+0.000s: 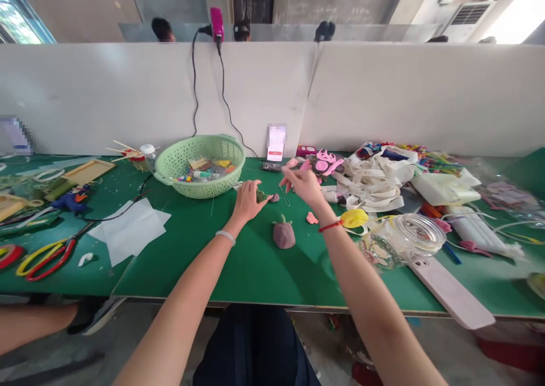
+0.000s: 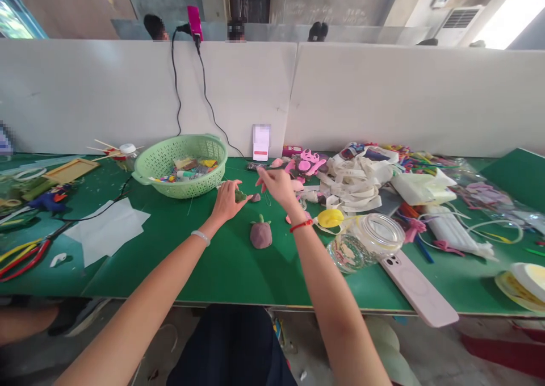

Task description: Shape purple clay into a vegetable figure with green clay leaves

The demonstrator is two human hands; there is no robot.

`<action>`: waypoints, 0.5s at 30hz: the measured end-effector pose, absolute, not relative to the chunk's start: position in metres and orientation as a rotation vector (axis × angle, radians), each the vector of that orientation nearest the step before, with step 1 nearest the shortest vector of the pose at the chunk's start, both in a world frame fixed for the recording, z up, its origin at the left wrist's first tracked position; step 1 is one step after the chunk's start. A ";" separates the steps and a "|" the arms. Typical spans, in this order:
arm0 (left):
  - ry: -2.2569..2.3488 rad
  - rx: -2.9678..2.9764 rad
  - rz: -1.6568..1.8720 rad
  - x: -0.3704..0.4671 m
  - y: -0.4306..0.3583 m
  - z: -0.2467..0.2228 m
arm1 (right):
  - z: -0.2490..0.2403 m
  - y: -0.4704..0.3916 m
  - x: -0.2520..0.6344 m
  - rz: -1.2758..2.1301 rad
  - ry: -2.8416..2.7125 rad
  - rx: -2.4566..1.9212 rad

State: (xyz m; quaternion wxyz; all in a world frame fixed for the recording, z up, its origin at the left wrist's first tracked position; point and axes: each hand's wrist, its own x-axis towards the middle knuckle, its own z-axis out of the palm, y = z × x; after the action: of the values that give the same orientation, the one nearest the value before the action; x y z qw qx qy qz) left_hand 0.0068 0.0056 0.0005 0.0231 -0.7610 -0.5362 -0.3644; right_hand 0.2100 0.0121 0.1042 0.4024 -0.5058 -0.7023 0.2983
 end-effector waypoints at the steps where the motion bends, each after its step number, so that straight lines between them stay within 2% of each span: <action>1: -1.677 -2.349 -1.122 0.007 0.001 0.001 | 0.093 0.004 0.204 0.752 -1.792 -1.266; 6: -1.782 -2.302 -1.095 0.005 -0.014 0.005 | 0.053 -0.019 0.176 0.658 -1.811 -1.319; 11: -1.700 -2.372 -1.027 0.003 -0.021 0.012 | 0.040 -0.022 0.166 0.647 -1.927 -1.186; 15: -1.639 -2.425 -0.840 0.000 -0.022 0.020 | 0.033 -0.021 0.167 0.620 -1.984 -1.063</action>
State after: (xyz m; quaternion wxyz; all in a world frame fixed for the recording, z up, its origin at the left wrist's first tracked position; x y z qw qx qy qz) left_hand -0.0003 -0.0221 0.0203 0.0485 -0.7954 -0.5377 -0.2754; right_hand 0.1669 -0.0211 0.0327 0.3926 -0.4188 -0.7815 0.2442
